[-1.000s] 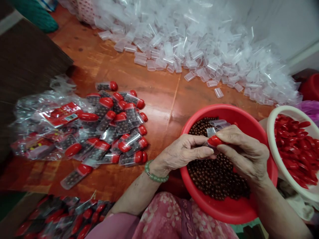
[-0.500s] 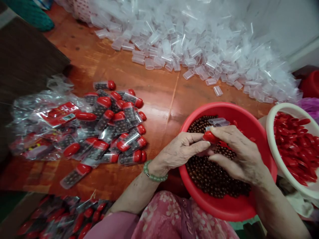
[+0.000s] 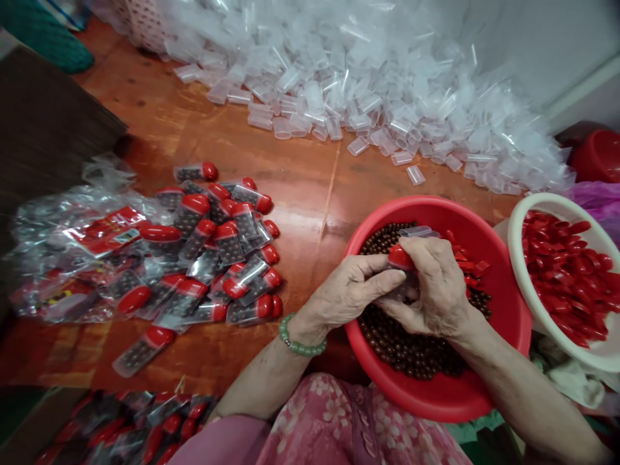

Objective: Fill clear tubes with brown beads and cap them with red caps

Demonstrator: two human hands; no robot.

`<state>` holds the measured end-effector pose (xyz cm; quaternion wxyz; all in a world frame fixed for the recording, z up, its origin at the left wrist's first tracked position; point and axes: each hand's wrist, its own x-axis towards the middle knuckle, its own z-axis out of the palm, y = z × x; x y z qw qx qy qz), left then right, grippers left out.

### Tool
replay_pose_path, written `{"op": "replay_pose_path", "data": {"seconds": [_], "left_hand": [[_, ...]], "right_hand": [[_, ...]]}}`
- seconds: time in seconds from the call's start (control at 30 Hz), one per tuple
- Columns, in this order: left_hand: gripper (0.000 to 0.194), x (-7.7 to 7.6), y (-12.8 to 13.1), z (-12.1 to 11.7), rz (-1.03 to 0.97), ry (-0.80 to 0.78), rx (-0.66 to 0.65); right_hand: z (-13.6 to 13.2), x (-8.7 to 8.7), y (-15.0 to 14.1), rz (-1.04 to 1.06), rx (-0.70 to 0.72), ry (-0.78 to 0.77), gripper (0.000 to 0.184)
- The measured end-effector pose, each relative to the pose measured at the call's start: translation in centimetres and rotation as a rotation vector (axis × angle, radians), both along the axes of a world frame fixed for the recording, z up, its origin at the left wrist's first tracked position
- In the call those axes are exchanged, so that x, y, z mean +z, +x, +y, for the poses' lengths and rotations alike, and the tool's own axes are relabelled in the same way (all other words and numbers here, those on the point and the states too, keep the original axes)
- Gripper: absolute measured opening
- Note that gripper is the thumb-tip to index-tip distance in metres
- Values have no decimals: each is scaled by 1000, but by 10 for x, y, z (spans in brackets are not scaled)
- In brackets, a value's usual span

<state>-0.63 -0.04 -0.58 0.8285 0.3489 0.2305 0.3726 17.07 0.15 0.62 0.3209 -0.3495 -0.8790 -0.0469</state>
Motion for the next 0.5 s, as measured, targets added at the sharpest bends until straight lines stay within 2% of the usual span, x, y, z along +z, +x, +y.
{"op": "replay_pose_path", "data": {"seconds": [0.27,0.5], "left_hand": [[33,4,2,1,4,76,48],[37,3,3,0,-19,58,71]], "right_hand": [[3,-4,1,-25,13,84,72],[3,-4,1,-20,21,34,76]]}}
